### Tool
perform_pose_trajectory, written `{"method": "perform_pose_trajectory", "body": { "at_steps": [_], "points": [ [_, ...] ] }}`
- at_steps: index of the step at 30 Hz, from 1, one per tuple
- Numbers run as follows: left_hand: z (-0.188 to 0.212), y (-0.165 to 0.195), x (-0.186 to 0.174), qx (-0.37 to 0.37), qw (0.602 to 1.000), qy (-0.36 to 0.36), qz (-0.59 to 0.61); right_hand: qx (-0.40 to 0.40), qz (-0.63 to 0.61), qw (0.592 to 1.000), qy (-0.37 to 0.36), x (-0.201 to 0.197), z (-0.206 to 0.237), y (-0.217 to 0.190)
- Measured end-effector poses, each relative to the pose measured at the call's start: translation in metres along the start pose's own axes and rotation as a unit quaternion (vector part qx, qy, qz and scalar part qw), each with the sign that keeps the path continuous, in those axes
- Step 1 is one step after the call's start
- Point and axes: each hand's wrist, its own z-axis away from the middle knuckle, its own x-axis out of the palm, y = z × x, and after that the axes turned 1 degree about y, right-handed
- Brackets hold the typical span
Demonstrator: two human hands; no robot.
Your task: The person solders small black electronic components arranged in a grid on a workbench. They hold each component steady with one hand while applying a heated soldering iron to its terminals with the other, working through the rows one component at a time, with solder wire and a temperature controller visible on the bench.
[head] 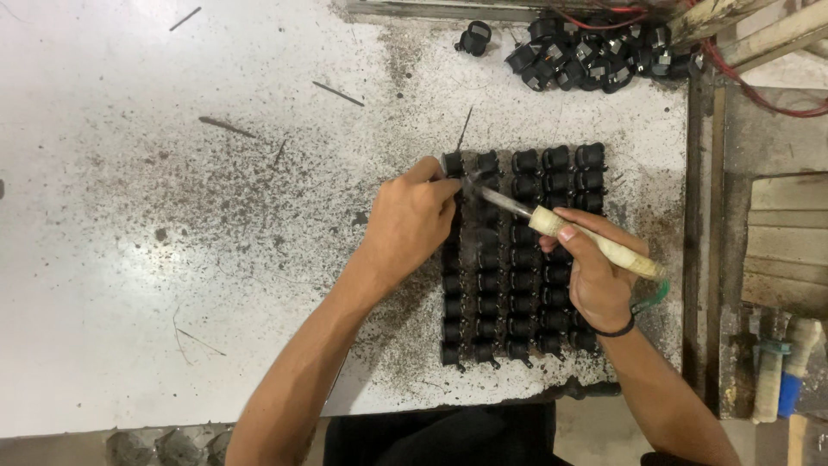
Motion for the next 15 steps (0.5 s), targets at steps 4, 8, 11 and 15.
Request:
{"method": "perform_pose_trajectory", "body": {
  "at_steps": [4,8,11,15],
  "points": [
    [0.0005,-0.0020,-0.0002,0.014,1.000,0.005,-0.001,-0.013,0.021,1.000,0.000,-0.0005,0.0007,0.0015],
    [0.0029,-0.0006,0.0029,0.029,0.999,0.007,-0.043,-0.011,0.010,1.000,-0.004,-0.0012,0.0008,0.0015],
    [0.0038,-0.0004,0.0048,0.024,0.997,-0.009,-0.068,-0.018,0.008,1.000,-0.014,-0.0010,0.0002,0.0022],
    [0.0040,-0.0043,0.0066,0.041,0.998,0.017,-0.053,-0.040,-0.001,0.999,0.003,-0.0022,-0.0019,0.0040]
  ]
}}
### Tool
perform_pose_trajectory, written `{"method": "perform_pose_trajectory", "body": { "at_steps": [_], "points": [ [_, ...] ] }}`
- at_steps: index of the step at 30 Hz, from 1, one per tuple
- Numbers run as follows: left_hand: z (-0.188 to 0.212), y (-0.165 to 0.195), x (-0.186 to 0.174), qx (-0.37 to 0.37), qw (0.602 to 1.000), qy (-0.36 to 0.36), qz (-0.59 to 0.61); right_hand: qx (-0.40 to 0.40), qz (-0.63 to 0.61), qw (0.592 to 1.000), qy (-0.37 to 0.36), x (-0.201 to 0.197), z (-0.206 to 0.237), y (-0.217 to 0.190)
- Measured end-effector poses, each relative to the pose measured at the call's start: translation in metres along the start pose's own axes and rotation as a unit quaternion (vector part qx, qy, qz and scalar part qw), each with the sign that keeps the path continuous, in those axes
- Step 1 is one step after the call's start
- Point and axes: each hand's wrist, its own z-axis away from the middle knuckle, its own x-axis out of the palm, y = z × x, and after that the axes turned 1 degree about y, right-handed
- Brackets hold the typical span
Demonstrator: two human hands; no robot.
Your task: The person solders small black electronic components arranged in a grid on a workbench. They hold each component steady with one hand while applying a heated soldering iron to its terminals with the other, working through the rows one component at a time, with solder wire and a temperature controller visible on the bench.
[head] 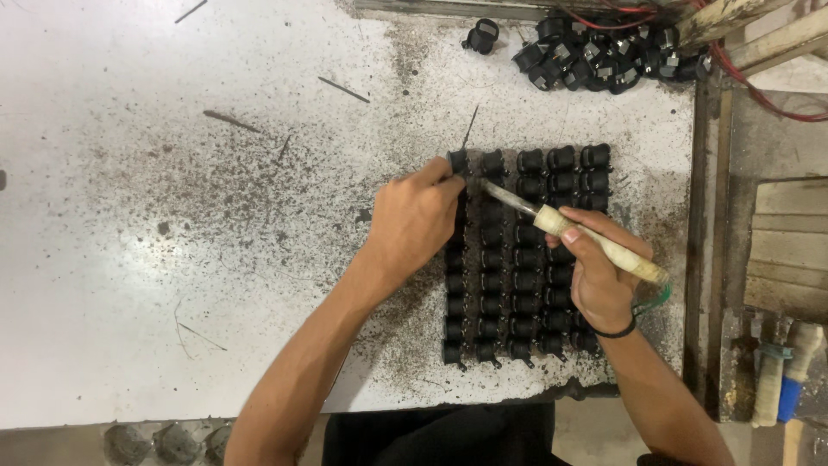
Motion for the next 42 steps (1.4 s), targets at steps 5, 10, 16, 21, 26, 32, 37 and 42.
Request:
{"method": "perform_pose_trajectory", "body": {
  "at_steps": [5,10,16,21,26,32,37,42],
  "points": [
    [-0.002,-0.005,0.004,-0.008,1.000,-0.019,0.012,0.003,0.002,1.000,-0.024,0.000,0.000,0.002],
    [-0.014,0.000,-0.002,0.006,0.999,-0.033,-0.014,0.020,0.030,0.999,-0.040,0.001,-0.003,-0.006],
    [-0.002,0.013,-0.024,-0.026,0.998,0.014,0.052,-0.010,-0.009,1.000,-0.017,-0.009,-0.001,-0.026],
    [0.021,0.015,-0.020,-0.012,1.000,0.006,0.026,0.032,0.029,0.999,0.018,0.001,0.029,-0.013],
    [0.021,0.011,-0.011,-0.023,0.999,-0.007,0.030,0.029,0.015,0.999,0.016,0.002,0.035,-0.007],
    [0.015,0.015,-0.007,-0.024,0.998,-0.054,0.009,0.044,0.021,0.999,0.019,0.001,0.032,-0.009],
    [0.014,0.012,-0.009,-0.040,0.997,-0.045,0.052,0.034,0.014,0.999,0.015,0.001,0.032,-0.007],
    [0.013,0.015,-0.006,-0.070,0.993,-0.091,0.007,0.050,0.043,0.998,0.016,0.000,0.032,-0.010]
  ]
}}
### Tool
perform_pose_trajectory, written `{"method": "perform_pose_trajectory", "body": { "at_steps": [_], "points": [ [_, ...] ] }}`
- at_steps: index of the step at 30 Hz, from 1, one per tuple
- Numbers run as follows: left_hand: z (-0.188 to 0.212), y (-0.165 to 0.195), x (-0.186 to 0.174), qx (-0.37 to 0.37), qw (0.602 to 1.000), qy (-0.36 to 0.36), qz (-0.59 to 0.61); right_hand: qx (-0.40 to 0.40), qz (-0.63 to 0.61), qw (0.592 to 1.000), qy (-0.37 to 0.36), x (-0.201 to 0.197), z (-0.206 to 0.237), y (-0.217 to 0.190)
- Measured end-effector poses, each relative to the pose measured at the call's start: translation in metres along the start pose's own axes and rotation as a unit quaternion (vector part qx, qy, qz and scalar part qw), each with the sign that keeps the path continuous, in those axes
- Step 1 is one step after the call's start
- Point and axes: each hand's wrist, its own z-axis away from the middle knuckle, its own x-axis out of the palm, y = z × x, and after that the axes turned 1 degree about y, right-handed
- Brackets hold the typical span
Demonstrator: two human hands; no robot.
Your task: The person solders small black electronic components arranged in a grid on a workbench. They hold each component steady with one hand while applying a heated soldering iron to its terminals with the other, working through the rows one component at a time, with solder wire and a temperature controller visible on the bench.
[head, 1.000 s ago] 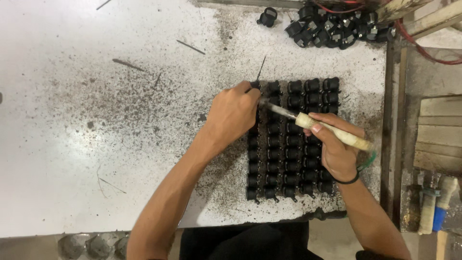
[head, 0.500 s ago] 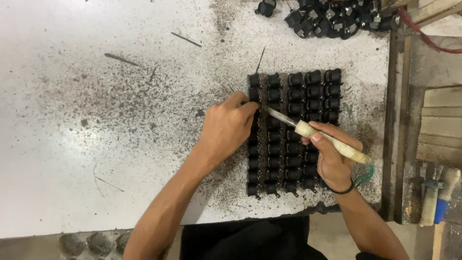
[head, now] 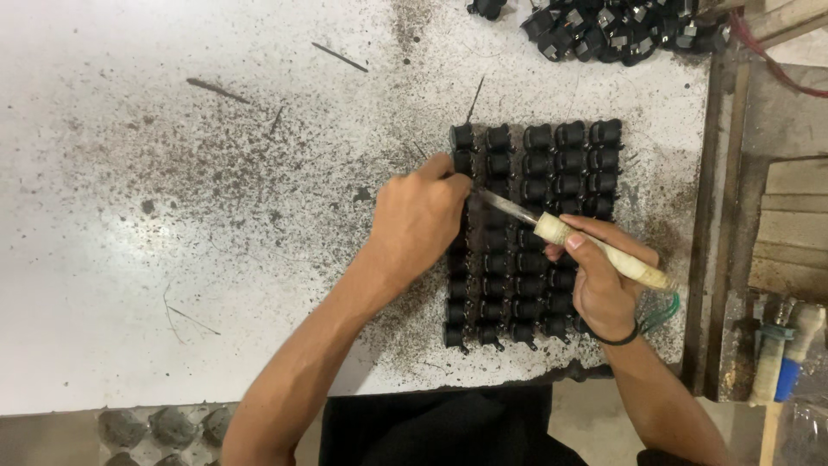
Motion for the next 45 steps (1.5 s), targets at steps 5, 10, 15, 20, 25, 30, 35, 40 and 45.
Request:
{"method": "perform_pose_trajectory", "body": {
  "at_steps": [5,10,15,20,25,30,35,40,45],
  "points": [
    [0.004,0.004,0.004,0.027,0.999,0.036,0.007,-0.013,0.002,1.000,0.002,0.001,0.000,-0.005],
    [0.008,-0.002,-0.001,0.019,0.998,0.038,0.048,-0.024,0.013,0.999,-0.018,0.001,-0.001,-0.007],
    [0.010,-0.004,-0.002,0.049,0.994,0.089,0.048,-0.044,0.020,0.998,-0.035,0.001,-0.002,-0.006],
    [0.011,-0.007,0.003,0.044,0.995,0.078,0.046,-0.055,0.003,0.998,-0.032,-0.001,-0.003,-0.004],
    [0.004,-0.007,0.004,0.045,0.997,0.061,0.026,-0.051,0.018,0.997,-0.048,0.001,-0.004,-0.003],
    [-0.002,0.005,-0.008,0.017,1.000,0.007,-0.016,-0.043,0.029,0.997,-0.058,-0.006,-0.008,-0.019],
    [0.027,0.006,-0.017,0.058,0.990,0.118,0.041,-0.057,-0.081,0.995,-0.033,-0.011,0.004,-0.023],
    [0.043,0.004,-0.005,0.026,0.997,0.068,0.039,0.000,0.019,1.000,-0.003,-0.004,0.036,-0.010],
    [0.039,0.006,0.001,0.034,0.998,0.050,0.023,0.002,0.015,1.000,0.002,0.000,0.042,-0.011]
  ]
}}
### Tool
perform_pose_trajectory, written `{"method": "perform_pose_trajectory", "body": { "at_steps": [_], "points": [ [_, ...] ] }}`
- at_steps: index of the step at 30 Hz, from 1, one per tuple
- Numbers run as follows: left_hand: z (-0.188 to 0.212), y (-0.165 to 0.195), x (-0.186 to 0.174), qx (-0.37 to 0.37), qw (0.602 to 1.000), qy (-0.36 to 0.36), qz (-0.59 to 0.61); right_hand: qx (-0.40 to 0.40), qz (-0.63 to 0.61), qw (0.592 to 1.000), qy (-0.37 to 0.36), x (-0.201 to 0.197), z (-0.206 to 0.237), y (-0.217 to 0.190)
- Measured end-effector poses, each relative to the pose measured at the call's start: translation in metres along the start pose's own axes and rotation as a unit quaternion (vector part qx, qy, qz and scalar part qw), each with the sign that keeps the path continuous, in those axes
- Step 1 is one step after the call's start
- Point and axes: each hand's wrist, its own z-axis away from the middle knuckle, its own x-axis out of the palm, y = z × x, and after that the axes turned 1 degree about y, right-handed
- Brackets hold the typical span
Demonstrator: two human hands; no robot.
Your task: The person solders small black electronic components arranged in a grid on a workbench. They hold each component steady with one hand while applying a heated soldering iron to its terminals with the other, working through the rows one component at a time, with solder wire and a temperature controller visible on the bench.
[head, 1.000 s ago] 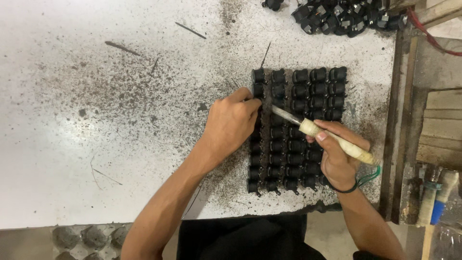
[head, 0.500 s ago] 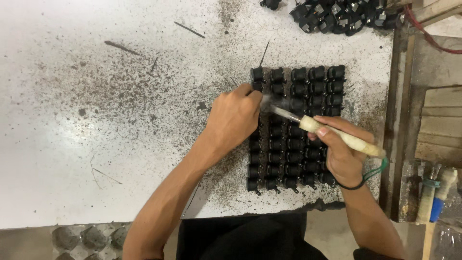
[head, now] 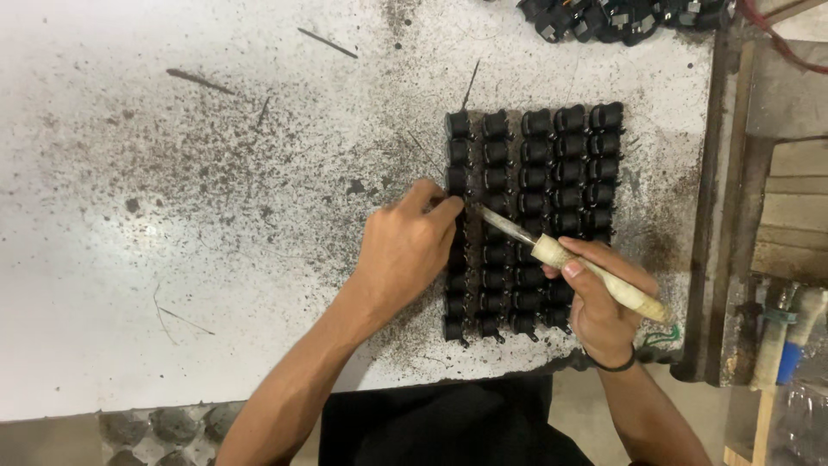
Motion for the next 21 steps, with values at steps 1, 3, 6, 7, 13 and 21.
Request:
{"method": "perform_pose_trajectory", "body": {
  "at_steps": [1,3,6,7,13,21],
  "points": [
    [-0.0012,0.0008,0.0002,0.006,1.000,-0.005,-0.001,0.000,0.012,1.000,-0.001,0.0007,-0.0011,-0.0007],
    [-0.0029,0.0026,0.0006,0.019,1.000,-0.017,-0.005,0.000,0.033,0.999,-0.002,0.0028,-0.0023,-0.0010],
    [-0.0030,0.0043,0.0014,0.013,0.999,-0.049,-0.019,0.007,-0.043,0.999,0.024,0.0064,-0.0032,0.0017],
    [-0.0029,0.0039,0.0015,-0.004,0.998,-0.056,-0.017,0.006,-0.040,0.999,0.022,0.0072,-0.0028,0.0025],
    [-0.0058,-0.0011,0.0017,-0.009,0.999,-0.037,0.009,0.002,0.015,1.000,0.025,0.0079,0.0009,-0.0006],
    [-0.0026,0.0009,-0.0014,-0.006,0.999,-0.003,0.049,-0.046,0.105,0.993,-0.004,0.0084,-0.0009,-0.0056]
  ]
}}
